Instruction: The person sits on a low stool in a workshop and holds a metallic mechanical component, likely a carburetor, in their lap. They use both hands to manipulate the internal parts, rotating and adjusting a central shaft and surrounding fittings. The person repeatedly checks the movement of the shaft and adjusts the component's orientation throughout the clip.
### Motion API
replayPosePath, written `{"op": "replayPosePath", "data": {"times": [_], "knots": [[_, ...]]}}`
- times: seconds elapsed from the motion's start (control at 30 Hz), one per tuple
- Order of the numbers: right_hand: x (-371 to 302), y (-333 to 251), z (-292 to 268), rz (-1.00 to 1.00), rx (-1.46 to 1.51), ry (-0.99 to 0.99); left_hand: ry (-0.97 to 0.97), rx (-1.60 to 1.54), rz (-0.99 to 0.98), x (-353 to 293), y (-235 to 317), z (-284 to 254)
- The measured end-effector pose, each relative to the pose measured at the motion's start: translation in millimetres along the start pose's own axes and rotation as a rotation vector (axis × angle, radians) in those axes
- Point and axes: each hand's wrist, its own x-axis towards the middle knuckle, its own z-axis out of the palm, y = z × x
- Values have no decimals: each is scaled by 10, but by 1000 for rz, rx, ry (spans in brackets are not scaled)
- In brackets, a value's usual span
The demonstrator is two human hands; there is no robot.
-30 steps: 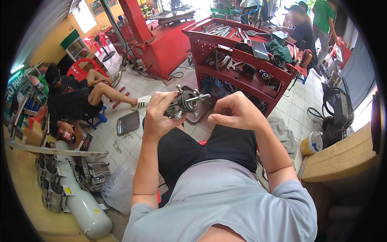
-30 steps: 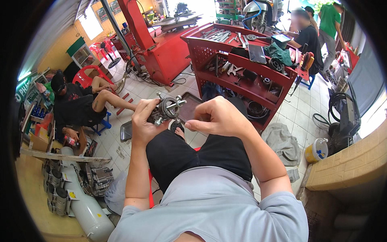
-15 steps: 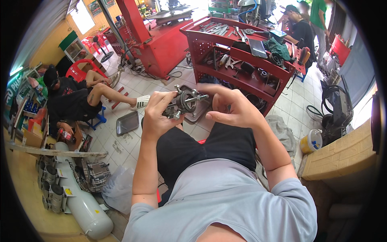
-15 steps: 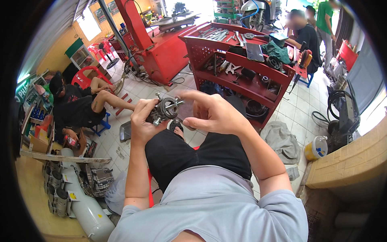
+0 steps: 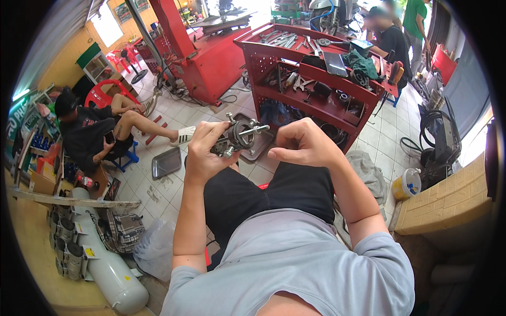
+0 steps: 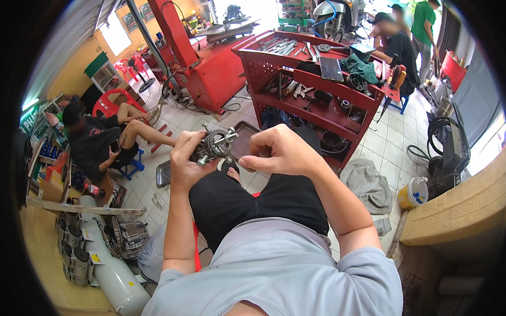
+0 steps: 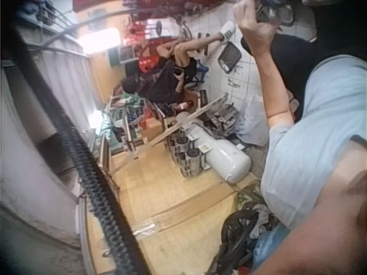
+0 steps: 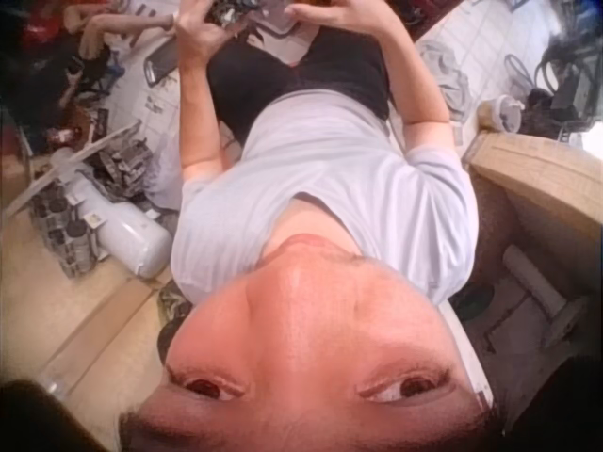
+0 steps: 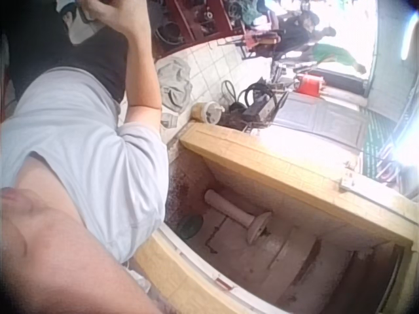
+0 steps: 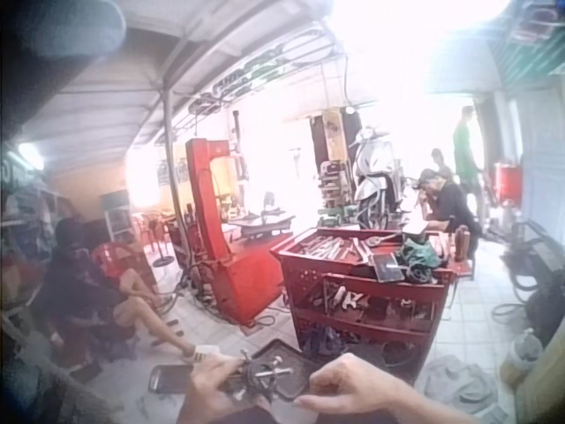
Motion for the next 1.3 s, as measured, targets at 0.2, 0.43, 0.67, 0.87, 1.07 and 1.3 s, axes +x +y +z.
{"op": "replayPosePath", "data": {"times": [0.2, 0.43, 0.67, 0.87, 1.07, 1.3], "knots": [[30, -157, 157, -74, 108, 207, -26, -36, 22, -11, 35, 15], [2, -132, 143, -70, -78, 254, -52, -41, 54, 15, 60, 49], [1, -106, 172, -178, -222, 295, -58, -82, 26, -12, 63, 51], [-17, -132, 168, -152, -305, 359, -76, -114, 11, -7, 89, 59], [-21, -108, 107, -224, -311, 274, -46, -114, 6, -19, 55, 71], [-15, -206, 135, -122, -168, 252, -23, -143, -19, -33, 63, 61]]}}
